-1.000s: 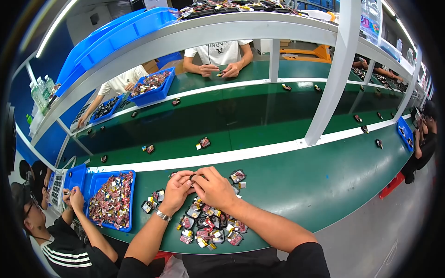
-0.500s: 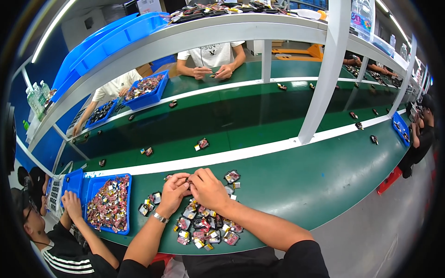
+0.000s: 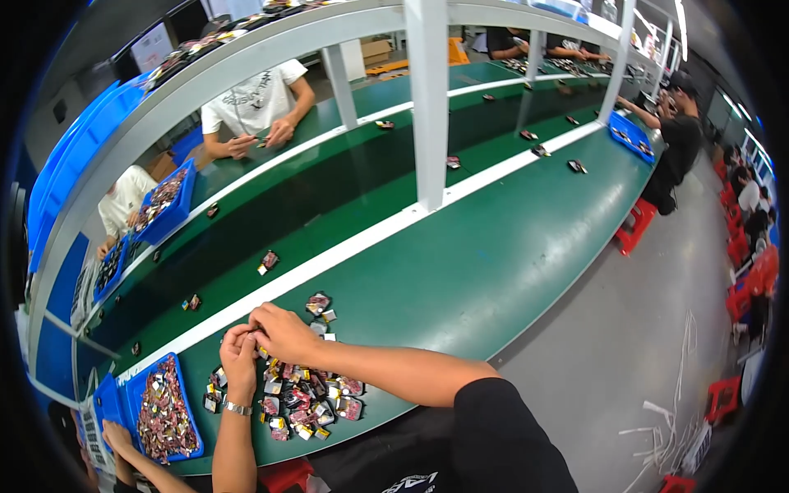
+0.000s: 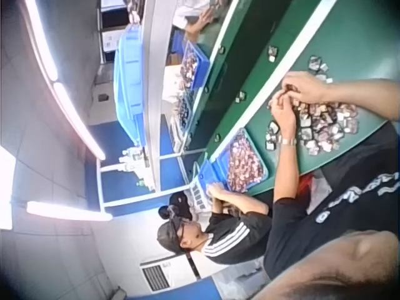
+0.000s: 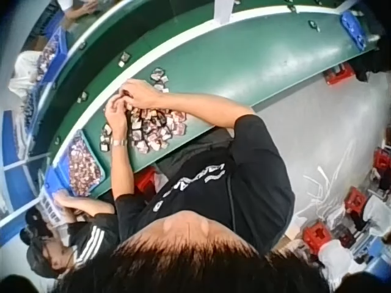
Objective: The recorder is sorting and inspecting small electronic or mechanical components on a factory assembly line desk.
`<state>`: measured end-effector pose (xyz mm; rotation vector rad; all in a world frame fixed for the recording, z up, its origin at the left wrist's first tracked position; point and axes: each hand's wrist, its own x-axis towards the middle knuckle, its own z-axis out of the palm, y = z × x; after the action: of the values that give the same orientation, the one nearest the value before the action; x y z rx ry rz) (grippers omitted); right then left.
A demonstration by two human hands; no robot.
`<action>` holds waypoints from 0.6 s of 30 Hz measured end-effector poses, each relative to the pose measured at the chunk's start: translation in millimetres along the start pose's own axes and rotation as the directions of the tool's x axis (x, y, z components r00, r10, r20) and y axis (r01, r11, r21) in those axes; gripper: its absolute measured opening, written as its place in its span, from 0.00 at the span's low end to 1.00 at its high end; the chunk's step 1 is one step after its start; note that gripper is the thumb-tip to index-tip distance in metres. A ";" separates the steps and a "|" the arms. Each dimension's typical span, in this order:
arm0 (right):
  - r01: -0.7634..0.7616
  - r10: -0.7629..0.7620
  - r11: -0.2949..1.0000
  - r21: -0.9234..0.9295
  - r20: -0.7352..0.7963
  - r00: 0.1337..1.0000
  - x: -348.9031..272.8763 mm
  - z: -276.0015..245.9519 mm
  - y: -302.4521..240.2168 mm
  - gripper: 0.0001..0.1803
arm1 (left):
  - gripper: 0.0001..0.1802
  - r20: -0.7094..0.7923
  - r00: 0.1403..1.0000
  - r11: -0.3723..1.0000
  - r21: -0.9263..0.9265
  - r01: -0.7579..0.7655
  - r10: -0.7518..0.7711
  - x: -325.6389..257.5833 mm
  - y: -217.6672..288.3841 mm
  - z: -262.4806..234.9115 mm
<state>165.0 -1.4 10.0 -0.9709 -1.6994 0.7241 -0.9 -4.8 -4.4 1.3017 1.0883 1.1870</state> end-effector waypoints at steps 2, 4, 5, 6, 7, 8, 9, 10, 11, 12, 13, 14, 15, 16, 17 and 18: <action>0.006 -0.006 0.999 0.036 -0.010 1.000 0.9 -0.8 1.4 0.08 | 0.09 -0.006 0.999 0.999 0.026 -0.034 0.034 0.3 0.9 1.7; 0.053 -0.052 0.996 0.077 -0.014 0.999 0.8 -1.7 0.4 0.06 | 0.09 -0.007 1.000 1.000 0.010 -0.025 0.025 0.2 2.6 0.9; 0.045 -0.044 0.996 0.072 -0.023 0.999 2.0 -3.5 1.0 0.06 | 0.09 0.005 1.000 0.999 -0.026 -0.020 0.021 0.3 2.5 -0.2; 0.074 -0.071 0.995 0.064 -0.036 0.997 4.0 -7.3 1.6 0.06 | 0.12 0.019 1.000 0.996 -0.086 0.004 -0.002 -0.8 7.8 3.7; 0.102 -0.100 0.993 0.055 -0.048 0.994 6.7 -12.3 2.9 0.05 | 0.16 0.020 1.000 0.989 -0.145 0.002 0.001 -0.9 7.3 6.2; 0.103 -0.098 0.994 0.048 -0.094 0.991 13.5 -21.8 7.6 0.04 | 0.17 -0.002 1.000 0.986 -0.164 0.005 -0.006 -2.1 11.5 10.2; 0.151 -0.151 0.988 -0.013 -0.182 0.972 24.2 -31.5 16.1 0.04 | 0.18 -0.028 1.000 0.983 -0.181 0.005 -0.010 -3.7 16.5 12.1; 0.102 -0.111 0.994 -0.049 -0.250 0.962 35.5 -46.9 20.3 0.03 | 0.18 -0.034 0.999 0.986 -0.166 -0.004 -0.002 -3.8 15.4 7.8; 0.093 -0.113 0.993 -0.072 -0.369 0.922 48.1 -63.1 43.3 0.02 | 0.18 -0.019 1.000 0.986 -0.168 -0.002 -0.001 -2.8 12.6 6.2; -0.035 -0.024 0.992 -0.123 -0.452 0.892 60.6 -81.4 63.4 0.02 | 0.18 0.015 1.000 0.989 -0.147 0.004 -0.002 -1.9 8.8 -0.2; -0.109 -0.004 0.978 -0.178 -0.539 0.843 73.1 -104.1 91.9 0.03 | 0.18 0.055 0.999 0.992 -0.129 0.010 -0.003 -0.3 6.4 -0.6; -0.224 0.044 0.954 -0.201 -0.644 0.764 80.7 -119.9 104.9 0.03 | 0.16 0.047 0.999 0.995 -0.104 0.005 0.000 -0.6 4.7 -3.9; -0.317 0.151 0.940 -0.122 -0.686 0.712 86.3 -136.6 119.1 0.03 | 0.16 0.040 0.999 0.995 -0.098 0.004 0.000 -0.1 3.2 -5.3; -0.385 0.229 0.919 -0.080 -0.687 0.690 89.4 -142.7 119.8 0.03 | 0.15 0.060 0.998 0.998 -0.068 -0.004 0.008 -1.0 0.9 -13.7; -0.444 0.251 0.891 -0.092 -0.716 0.652 89.3 -156.1 139.9 0.03 | 0.14 0.096 0.995 0.999 -0.048 -0.014 0.018 -0.4 -0.1 -10.8; -0.444 0.239 0.888 -0.120 -0.704 0.669 85.1 -167.6 158.1 0.03 | 0.13 0.126 0.992 0.998 -0.063 -0.016 0.024 0.7 0.4 -4.7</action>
<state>351.4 153.8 -28.3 -1.5701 -0.9766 0.2814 -5.5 -3.6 -4.0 1.3239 0.9417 1.1277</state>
